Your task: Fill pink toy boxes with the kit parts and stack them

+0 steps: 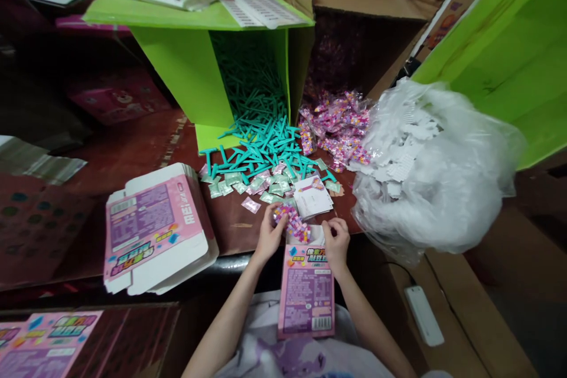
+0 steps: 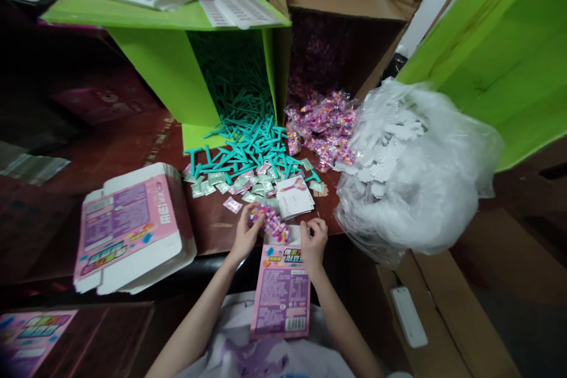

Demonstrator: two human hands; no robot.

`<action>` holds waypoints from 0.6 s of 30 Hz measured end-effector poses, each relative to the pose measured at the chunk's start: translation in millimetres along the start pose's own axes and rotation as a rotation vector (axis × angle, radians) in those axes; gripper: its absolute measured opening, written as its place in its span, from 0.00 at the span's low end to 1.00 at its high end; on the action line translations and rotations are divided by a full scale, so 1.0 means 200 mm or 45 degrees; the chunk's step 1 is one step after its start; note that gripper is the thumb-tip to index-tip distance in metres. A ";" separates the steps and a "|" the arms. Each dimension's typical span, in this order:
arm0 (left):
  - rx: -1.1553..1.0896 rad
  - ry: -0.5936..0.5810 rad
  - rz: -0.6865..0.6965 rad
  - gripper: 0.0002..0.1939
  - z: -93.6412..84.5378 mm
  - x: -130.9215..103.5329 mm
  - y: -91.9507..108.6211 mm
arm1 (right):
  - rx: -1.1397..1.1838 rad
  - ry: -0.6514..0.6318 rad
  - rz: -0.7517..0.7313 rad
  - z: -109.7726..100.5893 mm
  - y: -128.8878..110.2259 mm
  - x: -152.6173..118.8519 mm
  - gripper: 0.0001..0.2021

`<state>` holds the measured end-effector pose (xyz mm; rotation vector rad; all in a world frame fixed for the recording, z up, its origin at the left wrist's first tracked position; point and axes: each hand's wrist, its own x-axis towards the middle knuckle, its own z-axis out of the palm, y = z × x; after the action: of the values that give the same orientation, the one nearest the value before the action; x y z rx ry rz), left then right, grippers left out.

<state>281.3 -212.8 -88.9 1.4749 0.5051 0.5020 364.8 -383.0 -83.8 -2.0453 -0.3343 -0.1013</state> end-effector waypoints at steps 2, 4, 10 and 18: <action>-0.015 -0.056 -0.027 0.17 0.00 0.02 0.01 | -0.030 -0.109 -0.001 -0.01 0.01 -0.01 0.14; 0.030 -0.201 -0.027 0.17 -0.01 0.05 0.02 | -0.029 -0.142 0.019 -0.02 0.02 -0.03 0.11; 0.717 -0.497 0.257 0.13 -0.01 0.03 0.11 | -0.100 -0.069 -0.028 -0.04 0.02 -0.07 0.15; 0.820 -0.498 0.431 0.25 0.03 -0.18 0.08 | 0.513 0.169 0.399 -0.05 0.01 -0.13 0.12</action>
<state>255.6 -238.8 -71.8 2.2396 0.0956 0.3046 340.6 -397.8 -86.0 -1.6573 0.0503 0.0227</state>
